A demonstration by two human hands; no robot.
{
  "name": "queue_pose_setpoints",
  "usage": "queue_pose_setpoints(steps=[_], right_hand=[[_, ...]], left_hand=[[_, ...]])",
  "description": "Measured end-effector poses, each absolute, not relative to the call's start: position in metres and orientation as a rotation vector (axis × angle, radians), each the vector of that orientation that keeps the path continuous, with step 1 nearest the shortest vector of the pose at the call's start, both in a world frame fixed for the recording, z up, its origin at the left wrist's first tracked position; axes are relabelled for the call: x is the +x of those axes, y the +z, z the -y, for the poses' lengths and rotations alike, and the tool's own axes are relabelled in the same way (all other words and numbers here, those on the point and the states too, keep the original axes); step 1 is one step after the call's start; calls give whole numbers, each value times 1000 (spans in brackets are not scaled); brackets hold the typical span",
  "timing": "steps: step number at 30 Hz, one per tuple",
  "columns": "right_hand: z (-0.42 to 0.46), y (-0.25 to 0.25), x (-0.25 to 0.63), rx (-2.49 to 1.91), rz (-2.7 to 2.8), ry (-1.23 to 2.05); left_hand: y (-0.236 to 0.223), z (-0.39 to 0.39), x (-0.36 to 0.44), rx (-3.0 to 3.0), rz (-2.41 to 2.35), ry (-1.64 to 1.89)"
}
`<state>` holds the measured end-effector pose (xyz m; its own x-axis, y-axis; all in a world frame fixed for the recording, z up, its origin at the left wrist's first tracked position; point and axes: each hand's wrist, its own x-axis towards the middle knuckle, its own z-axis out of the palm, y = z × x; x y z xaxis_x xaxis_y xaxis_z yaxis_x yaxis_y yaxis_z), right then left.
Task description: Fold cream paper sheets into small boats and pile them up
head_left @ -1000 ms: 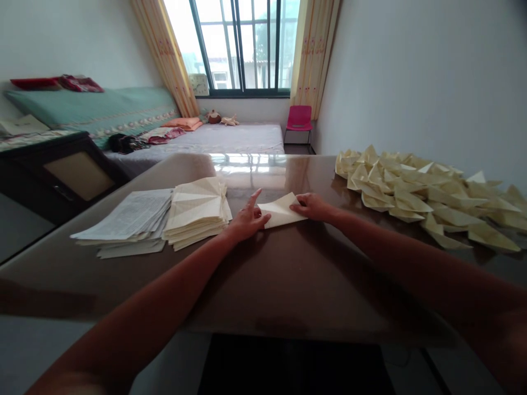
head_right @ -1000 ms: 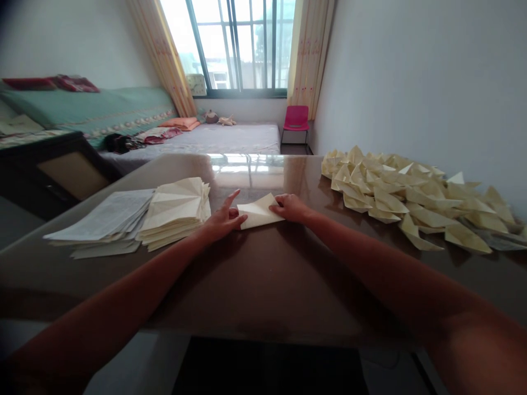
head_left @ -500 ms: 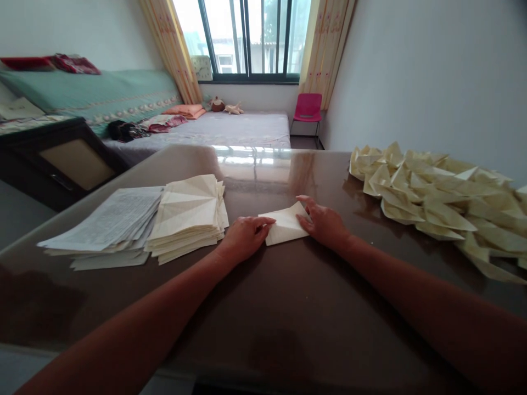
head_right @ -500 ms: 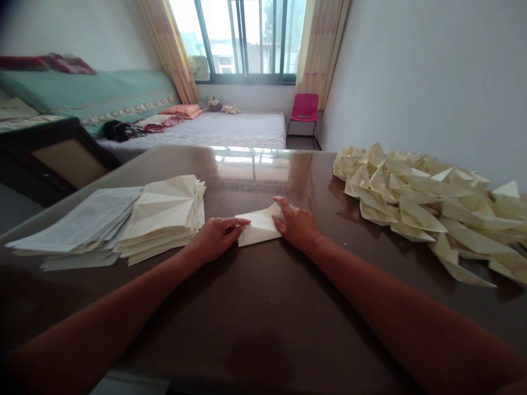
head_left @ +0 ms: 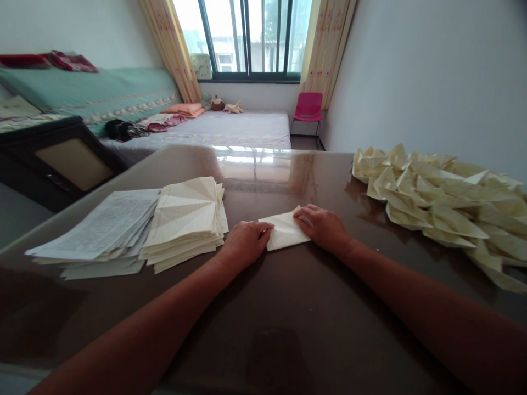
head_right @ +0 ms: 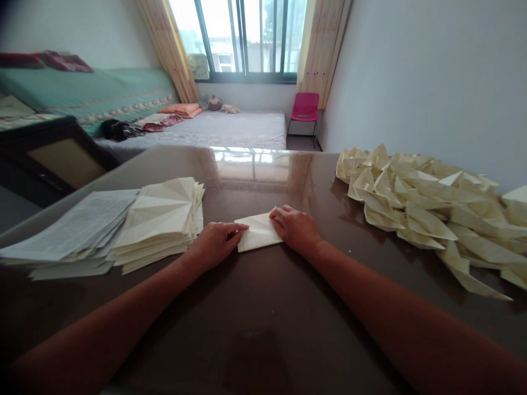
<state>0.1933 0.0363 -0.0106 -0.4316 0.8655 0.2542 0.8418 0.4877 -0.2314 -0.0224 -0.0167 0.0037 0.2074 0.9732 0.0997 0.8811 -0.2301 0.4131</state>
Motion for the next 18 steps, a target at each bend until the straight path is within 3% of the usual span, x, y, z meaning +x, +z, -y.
queue_pose_setpoints(steps=[10, 14, 18], right_hand=[[-34, -8, 190, -1498, 2418, 51], [-33, -8, 189, -1508, 2425, 37], [-32, -7, 189, -1504, 2438, 22]], left_hand=[[7, 22, -23, 2537, -1869, 288], [9, 32, -11, 2783, -1526, 475], [-1, 47, 2, 2747, -1228, 298]])
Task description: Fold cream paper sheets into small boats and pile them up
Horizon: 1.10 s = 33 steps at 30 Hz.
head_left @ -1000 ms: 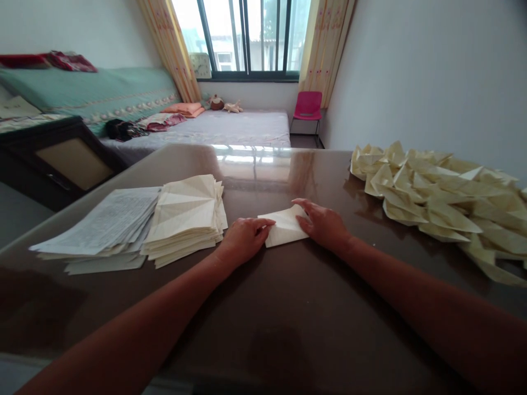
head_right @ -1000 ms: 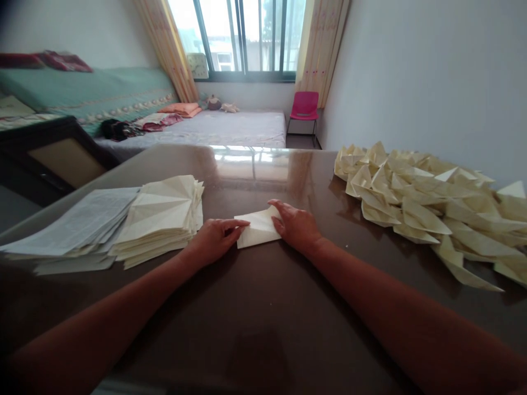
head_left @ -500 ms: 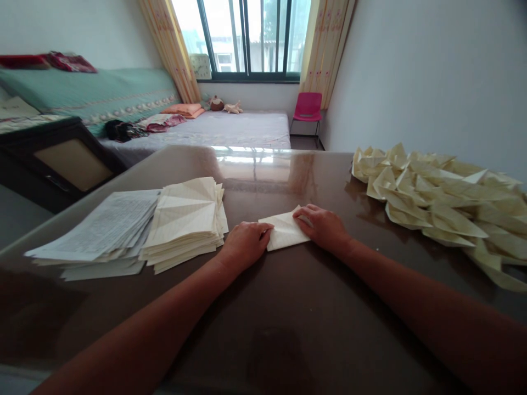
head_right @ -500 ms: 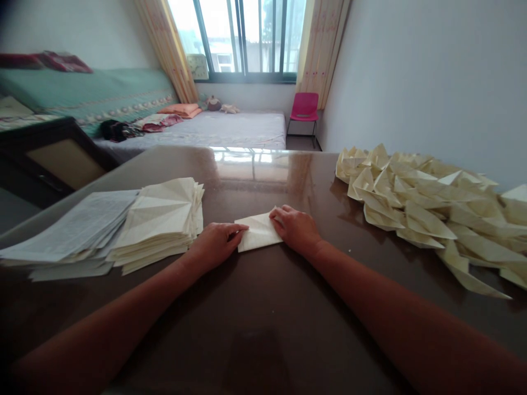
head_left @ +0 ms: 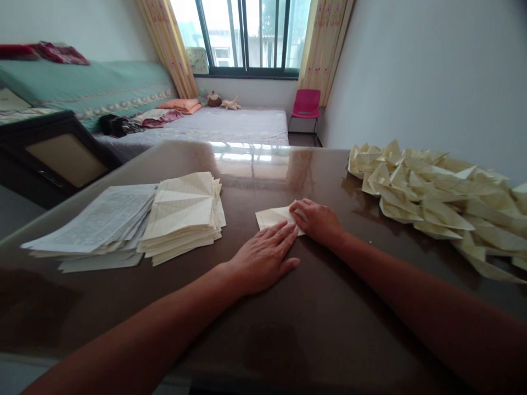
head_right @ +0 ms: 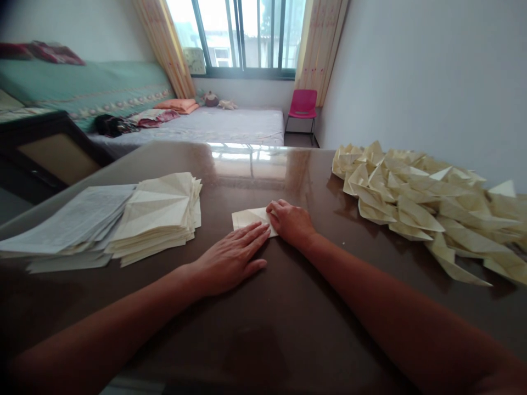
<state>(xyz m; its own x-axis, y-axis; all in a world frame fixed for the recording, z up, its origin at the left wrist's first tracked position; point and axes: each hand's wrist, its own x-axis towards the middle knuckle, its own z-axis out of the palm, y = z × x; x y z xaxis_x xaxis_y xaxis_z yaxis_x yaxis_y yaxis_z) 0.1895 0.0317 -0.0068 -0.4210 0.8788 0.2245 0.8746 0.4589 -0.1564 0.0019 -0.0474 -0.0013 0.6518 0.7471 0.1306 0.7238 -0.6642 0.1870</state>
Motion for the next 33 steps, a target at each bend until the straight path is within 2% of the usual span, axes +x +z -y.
queue_pose_setpoints(steps=[4, 10, 14, 25, 33], right_hand=[[-30, -6, 189, -1510, 2459, 28], [-31, -2, 196, -1512, 2477, -65], [-28, 9, 204, -1347, 2467, -131], [-27, 12, 210, -916, 2800, 477], [-38, 23, 226, -799, 2860, 665]], left_hand=[[-10, 53, 2, 2673, -1197, 159], [-8, 51, 0, 2672, -1197, 149], [-6, 51, 2, 2670, -1195, 164], [-4, 53, -3, 2707, -1218, 190], [2, 53, -13, 2833, -1367, 261]])
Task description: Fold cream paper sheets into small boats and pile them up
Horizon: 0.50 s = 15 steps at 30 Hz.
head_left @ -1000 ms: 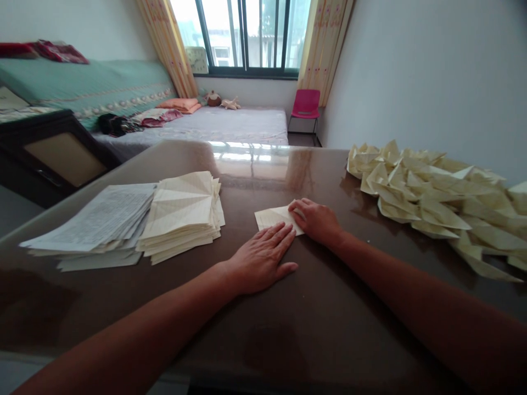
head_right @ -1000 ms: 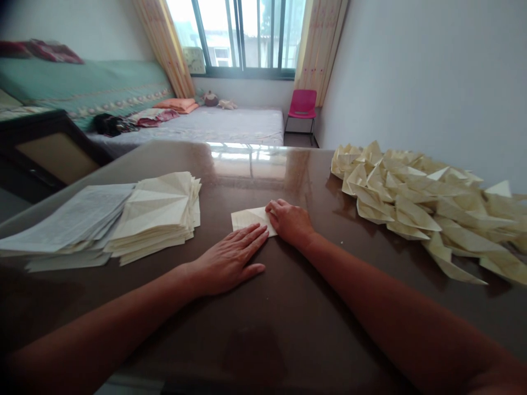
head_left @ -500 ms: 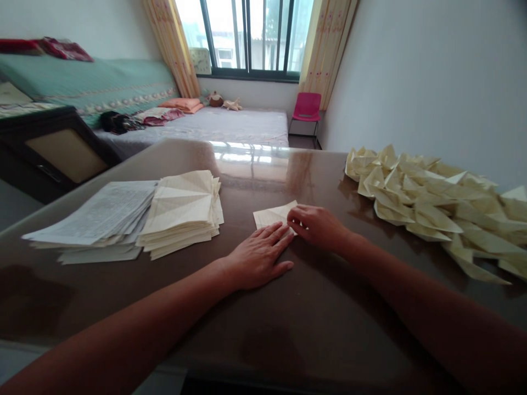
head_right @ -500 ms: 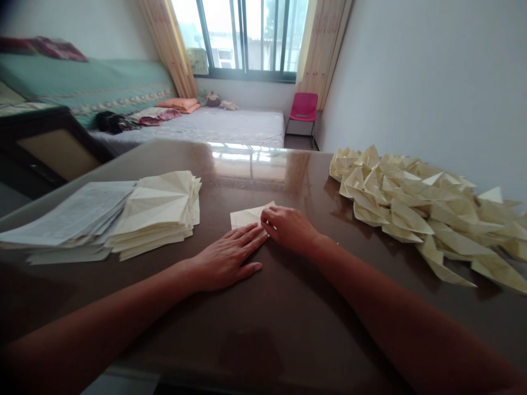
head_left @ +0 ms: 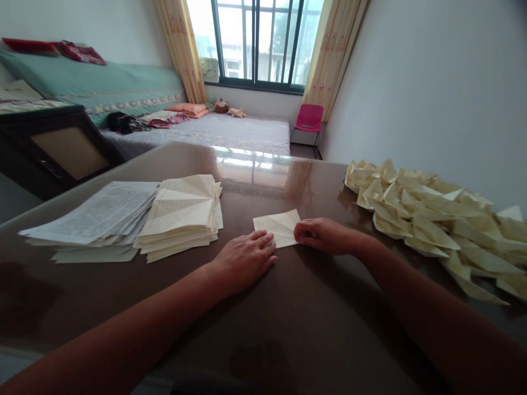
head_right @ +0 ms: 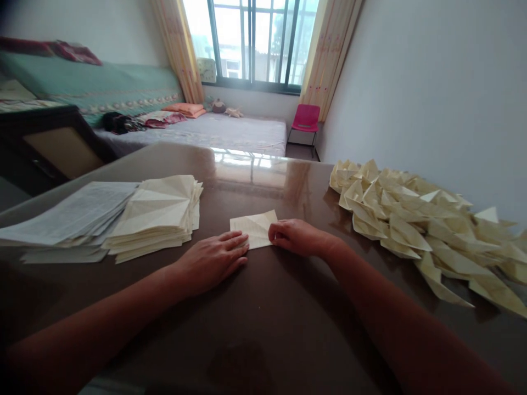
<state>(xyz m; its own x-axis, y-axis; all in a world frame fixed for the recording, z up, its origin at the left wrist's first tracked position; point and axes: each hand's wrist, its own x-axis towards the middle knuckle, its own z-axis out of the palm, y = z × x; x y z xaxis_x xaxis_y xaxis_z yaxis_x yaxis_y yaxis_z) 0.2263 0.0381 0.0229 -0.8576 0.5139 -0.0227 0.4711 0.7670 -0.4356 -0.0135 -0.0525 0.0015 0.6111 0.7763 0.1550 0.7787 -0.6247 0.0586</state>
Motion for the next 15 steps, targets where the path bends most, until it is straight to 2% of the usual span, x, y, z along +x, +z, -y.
queue_pose_setpoints(steps=[5, 12, 15], right_hand=[[-40, 19, 228, -954, 2801, 598], [-34, 24, 224, -773, 2894, 47], [-24, 32, 219, -759, 2998, -76]], left_hand=[[4, 44, -15, -2721, 1426, -246], [0, 42, -15, -2622, 1294, -345], [0, 41, -16, -2562, 1261, -299]])
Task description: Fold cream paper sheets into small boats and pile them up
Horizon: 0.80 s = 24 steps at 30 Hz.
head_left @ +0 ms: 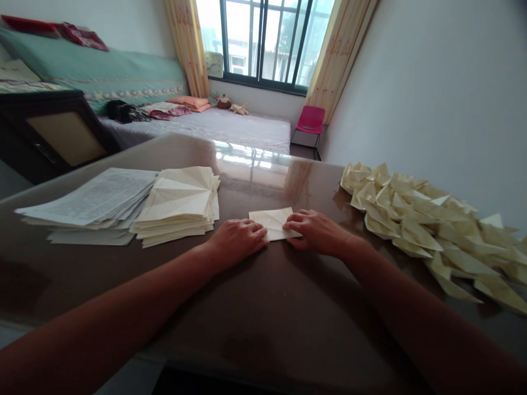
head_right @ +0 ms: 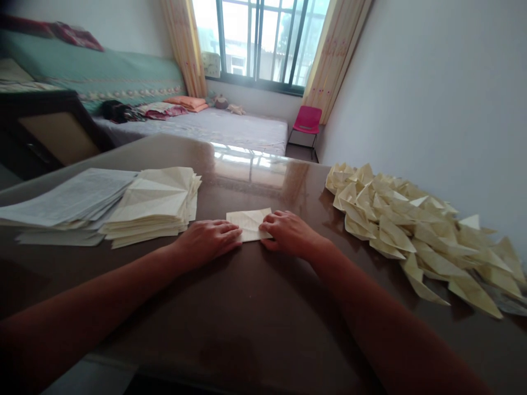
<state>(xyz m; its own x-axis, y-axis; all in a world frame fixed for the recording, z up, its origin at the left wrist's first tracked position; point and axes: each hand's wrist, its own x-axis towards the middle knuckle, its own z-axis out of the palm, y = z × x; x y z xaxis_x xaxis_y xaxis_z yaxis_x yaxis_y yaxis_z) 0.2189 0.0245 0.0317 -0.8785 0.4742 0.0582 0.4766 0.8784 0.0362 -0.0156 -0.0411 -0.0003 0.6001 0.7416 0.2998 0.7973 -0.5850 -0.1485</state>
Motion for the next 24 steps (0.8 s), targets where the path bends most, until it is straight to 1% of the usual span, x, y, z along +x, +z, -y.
queue_pose_setpoints(steps=[5, 12, 18, 21, 24], right_hand=[[-11, 36, 211, -849, 3093, -242], [-14, 33, 211, -926, 2988, -363], [1, 44, 203, -803, 2935, -440], [14, 47, 195, -713, 2941, -417], [17, 51, 196, -659, 2973, -289]], left_hand=[[0, 40, -14, -2524, 1245, -255], [0, 39, -17, -2518, 1229, -226], [7, 40, -16, -2466, 1250, -276], [9, 45, -11, -2518, 1279, -243], [8, 47, -7, -2594, 1278, -228]])
